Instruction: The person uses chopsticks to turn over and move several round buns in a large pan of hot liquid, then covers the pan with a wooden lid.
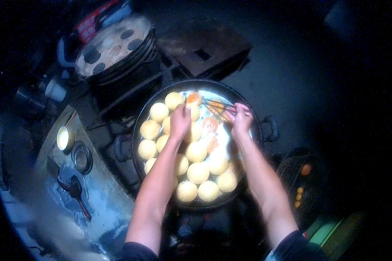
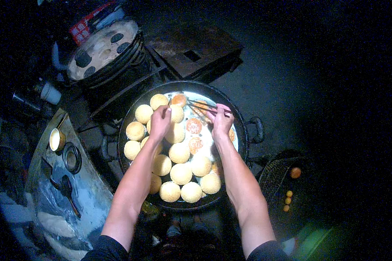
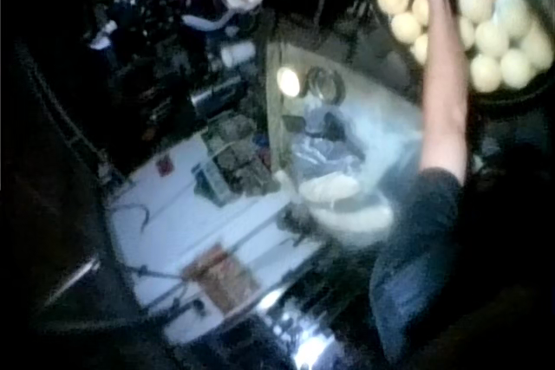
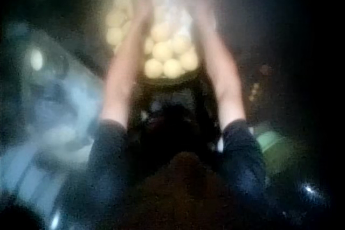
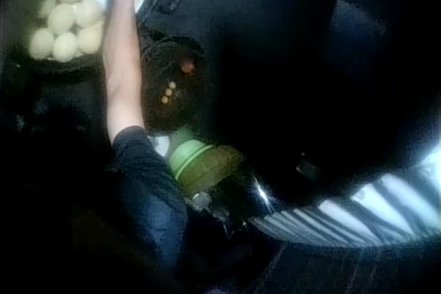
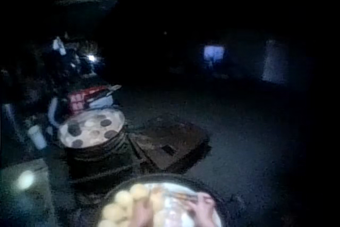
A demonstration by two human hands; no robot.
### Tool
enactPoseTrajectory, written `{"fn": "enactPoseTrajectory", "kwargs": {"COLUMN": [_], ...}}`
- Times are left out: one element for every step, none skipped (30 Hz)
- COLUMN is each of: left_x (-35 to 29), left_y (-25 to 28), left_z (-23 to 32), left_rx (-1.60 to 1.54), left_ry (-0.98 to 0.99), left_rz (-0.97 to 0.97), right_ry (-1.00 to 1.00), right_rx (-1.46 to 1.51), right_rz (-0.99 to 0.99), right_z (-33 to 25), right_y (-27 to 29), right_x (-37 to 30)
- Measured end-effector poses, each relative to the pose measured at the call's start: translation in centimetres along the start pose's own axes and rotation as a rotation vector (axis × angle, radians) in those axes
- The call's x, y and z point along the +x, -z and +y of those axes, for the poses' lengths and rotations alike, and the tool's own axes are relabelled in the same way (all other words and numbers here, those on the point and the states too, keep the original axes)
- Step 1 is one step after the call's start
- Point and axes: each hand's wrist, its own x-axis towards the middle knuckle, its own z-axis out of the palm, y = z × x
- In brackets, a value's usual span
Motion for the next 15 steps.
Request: {"fn": "enactPoseTrajectory", "kwargs": {"left_x": [0.3, 0.6, 0.9, 1.2, 1.2, 1.2, 1.1, 1.0, 0.9, 0.8, 0.6, 0.5, 0.4, -0.1, -0.9], "left_y": [0.1, 0.3, 0.5, 0.8, 1.0, 1.2, 1.2, 1.1, 0.9, 0.8, 0.8, 0.7, 0.7, 0.7, 0.6], "left_z": [-0.3, -0.8, -1.3, -1.7, -1.4, -0.9, -0.3, -0.4, -0.6, -0.8, -1.4, -2.5, -3.5, -4.3, -3.3], "left_rx": [-0.07, -0.136, -0.203, -0.287, -0.361, -0.436, -0.509, -0.555, -0.553, -0.551, -0.546, -0.483, -0.417, -0.348, -0.289], "left_ry": [0.037, 0.075, 0.113, 0.175, 0.251, 0.326, 0.402, 0.396, 0.41, 0.424, 0.438, 0.365, 0.293, 0.227, 0.164], "left_rz": [-0.008, -0.013, -0.017, -0.02, -0.047, -0.076, -0.105, -0.102, -0.106, -0.11, -0.108, -0.093, -0.076, -0.06, -0.046], "right_ry": [0.037, 0.07, 0.104, 0.124, 0.151, 0.179, 0.207, 0.213, 0.241, 0.262, 0.281, 0.343, 0.408, 0.47, 0.536], "right_rx": [-0.008, -0.015, -0.021, -0.026, -0.065, -0.103, -0.141, -0.157, -0.195, -0.244, -0.292, -0.301, -0.381, -0.462, -0.547], "right_rz": [-0.029, -0.061, -0.093, -0.102, -0.153, -0.203, -0.252, -0.3, -0.358, -0.364, -0.377, -0.402, -0.413, -0.423, -0.413], "right_z": [-0.3, -0.7, -1.1, -1.5, -2.4, -3.1, -3.6, -3.8, -3.7, -3.8, -4.0, -3.8, -3.7, -3.6, -3.7], "right_y": [0.5, 0.6, 0.6, 0.5, 0.4, 0.5, 0.4, -0.1, -0.4, -0.7, -1.4, -1.8, -2.1, -2.6, -2.6], "right_x": [0.0, -0.4, -0.8, -1.2, -1.9, -2.4, -3.0, -3.7, -4.1, -4.6, -5.2, -5.2, -5.1, -4.8, -4.5]}}
